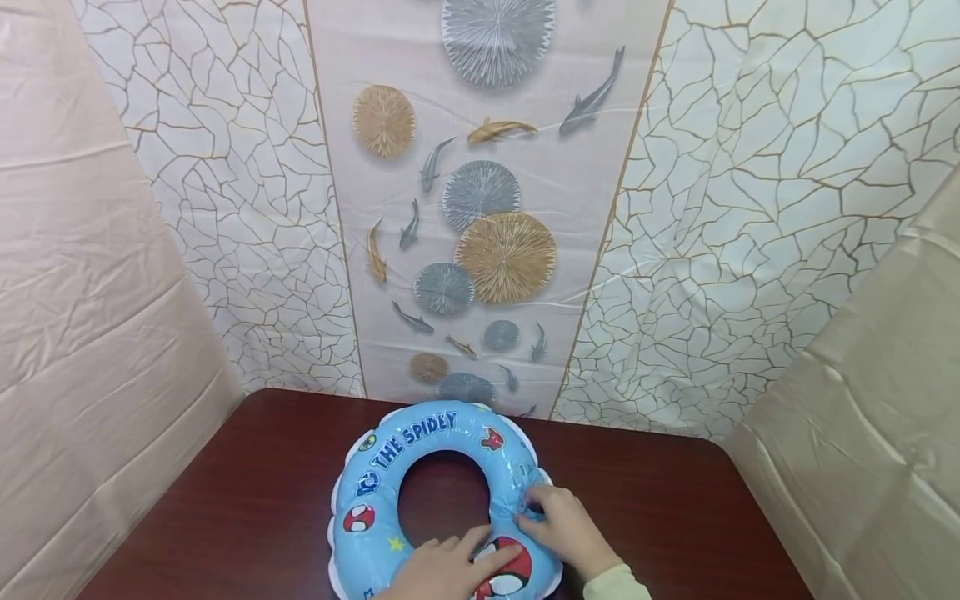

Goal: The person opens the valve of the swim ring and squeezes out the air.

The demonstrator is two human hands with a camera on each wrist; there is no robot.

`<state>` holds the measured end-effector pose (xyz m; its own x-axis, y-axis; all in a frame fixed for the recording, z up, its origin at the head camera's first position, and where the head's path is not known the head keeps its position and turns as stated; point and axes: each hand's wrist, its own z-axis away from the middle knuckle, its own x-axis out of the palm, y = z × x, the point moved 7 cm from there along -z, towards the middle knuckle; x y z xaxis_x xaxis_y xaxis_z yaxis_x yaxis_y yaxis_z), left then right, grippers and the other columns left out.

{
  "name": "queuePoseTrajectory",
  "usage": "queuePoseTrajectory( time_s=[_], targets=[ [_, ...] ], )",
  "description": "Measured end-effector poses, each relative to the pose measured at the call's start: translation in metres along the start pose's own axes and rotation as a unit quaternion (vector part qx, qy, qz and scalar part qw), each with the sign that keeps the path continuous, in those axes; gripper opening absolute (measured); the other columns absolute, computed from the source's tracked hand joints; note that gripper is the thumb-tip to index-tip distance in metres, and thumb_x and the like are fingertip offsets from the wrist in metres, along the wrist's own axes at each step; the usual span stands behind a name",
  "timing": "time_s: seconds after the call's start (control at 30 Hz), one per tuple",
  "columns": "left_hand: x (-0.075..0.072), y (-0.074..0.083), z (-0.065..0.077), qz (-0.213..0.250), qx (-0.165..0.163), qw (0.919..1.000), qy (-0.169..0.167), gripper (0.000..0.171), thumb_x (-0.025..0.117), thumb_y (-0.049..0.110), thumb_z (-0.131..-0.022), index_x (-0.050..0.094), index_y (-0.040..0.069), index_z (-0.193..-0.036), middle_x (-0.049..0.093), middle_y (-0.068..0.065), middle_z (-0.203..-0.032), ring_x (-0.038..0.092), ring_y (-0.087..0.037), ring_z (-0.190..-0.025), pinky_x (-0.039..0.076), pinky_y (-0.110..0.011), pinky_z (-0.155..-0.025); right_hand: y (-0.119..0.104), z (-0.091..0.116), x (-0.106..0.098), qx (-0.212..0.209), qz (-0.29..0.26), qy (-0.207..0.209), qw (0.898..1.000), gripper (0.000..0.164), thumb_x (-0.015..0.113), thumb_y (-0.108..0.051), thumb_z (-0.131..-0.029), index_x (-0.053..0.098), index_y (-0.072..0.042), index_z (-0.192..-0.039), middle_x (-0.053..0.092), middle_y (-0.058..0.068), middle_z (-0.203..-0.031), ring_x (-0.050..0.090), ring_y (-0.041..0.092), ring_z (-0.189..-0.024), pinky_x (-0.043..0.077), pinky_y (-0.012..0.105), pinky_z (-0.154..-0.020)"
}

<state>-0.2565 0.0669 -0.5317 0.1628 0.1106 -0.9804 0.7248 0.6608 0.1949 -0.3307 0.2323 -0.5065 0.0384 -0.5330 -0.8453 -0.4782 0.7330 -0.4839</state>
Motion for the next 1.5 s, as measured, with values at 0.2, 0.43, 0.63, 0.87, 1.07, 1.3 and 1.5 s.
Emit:
queuePoseTrajectory(
  time_s=[0.2,0.43,0.63,0.87,1.07,1.3,1.5],
  targets=[
    [0.001,0.006,-0.001,0.003,-0.001,0.9998,-0.021,0.078,0.048,0.078,-0.088,0.012,0.058,-0.154,0.037,0.01,-0.155,0.058,-0.016,-0.108,0.053,-0.04,-0.085,-0.001,0.0,0.002,0.004,0.014,-0.008,1.0,0.012,0.079,-0.027,-0.087,0.07,-0.022,-0.083,0.064,-0.016,-0.078,0.058,-0.001,-0.072,0.052,0.026,-0.064],
    [-0.002,0.005,0.0,0.008,0.0,0.9999,-0.013,0.076,0.05,0.077,-0.088,0.017,0.057,-0.153,0.04,0.012,-0.153,0.058,-0.016,-0.108,0.053,-0.039,-0.088,0.0,0.0,0.001,0.0,0.003,-0.01,1.0,0.02,0.079,-0.028,-0.088,0.063,-0.025,-0.075,0.059,-0.018,-0.071,0.053,-0.002,-0.066,0.049,0.025,-0.061],
    [-0.003,0.004,0.001,0.032,0.009,0.9994,-0.008,0.075,0.052,0.075,-0.088,0.021,0.055,-0.153,0.042,0.012,-0.153,0.058,-0.018,-0.112,0.053,-0.041,-0.089,0.003,0.001,0.001,-0.008,-0.002,-0.002,1.0,0.013,0.079,-0.033,-0.088,0.07,-0.025,-0.08,0.069,-0.015,-0.08,0.063,-0.001,-0.075,0.054,0.026,-0.066],
    [-0.003,0.002,-0.001,0.064,0.006,0.9978,-0.015,0.074,0.057,0.072,-0.087,0.025,0.056,-0.152,0.043,0.014,-0.153,0.058,-0.019,-0.115,0.052,-0.044,-0.091,0.007,0.006,-0.001,-0.015,-0.038,0.031,0.999,0.017,0.079,-0.033,-0.087,0.067,-0.029,-0.076,0.065,-0.018,-0.076,0.053,-0.002,-0.065,0.05,0.024,-0.061],
    [-0.002,0.002,0.0,0.072,0.009,0.9972,-0.018,0.072,0.057,0.07,-0.089,0.027,0.055,-0.152,0.045,0.013,-0.153,0.058,-0.021,-0.117,0.051,-0.045,-0.093,0.01,0.014,0.002,-0.013,-0.082,0.066,0.994,0.024,0.082,-0.028,-0.085,0.061,-0.031,-0.072,0.061,-0.018,-0.074,0.052,0.0,-0.062,0.049,0.023,-0.056],
    [-0.001,0.002,0.0,0.063,0.016,0.9978,-0.012,0.069,0.057,0.067,-0.091,0.03,0.054,-0.152,0.046,0.013,-0.152,0.059,-0.022,-0.119,0.051,-0.044,-0.092,0.013,0.015,0.001,-0.015,-0.095,0.081,0.992,0.021,0.081,-0.026,-0.086,0.063,-0.029,-0.075,0.062,-0.017,-0.075,0.054,0.001,-0.065,0.049,0.024,-0.058],
    [0.0,0.001,-0.002,0.055,0.018,0.9982,-0.013,0.067,0.058,0.067,-0.091,0.032,0.054,-0.151,0.047,0.013,-0.151,0.059,-0.021,-0.117,0.051,-0.043,-0.092,0.013,0.014,-0.004,0.0,-0.093,0.082,0.992,0.007,0.077,-0.031,-0.09,0.071,-0.027,-0.09,0.068,-0.017,-0.084,0.064,0.001,-0.075,0.055,0.026,-0.067]
  ],
)
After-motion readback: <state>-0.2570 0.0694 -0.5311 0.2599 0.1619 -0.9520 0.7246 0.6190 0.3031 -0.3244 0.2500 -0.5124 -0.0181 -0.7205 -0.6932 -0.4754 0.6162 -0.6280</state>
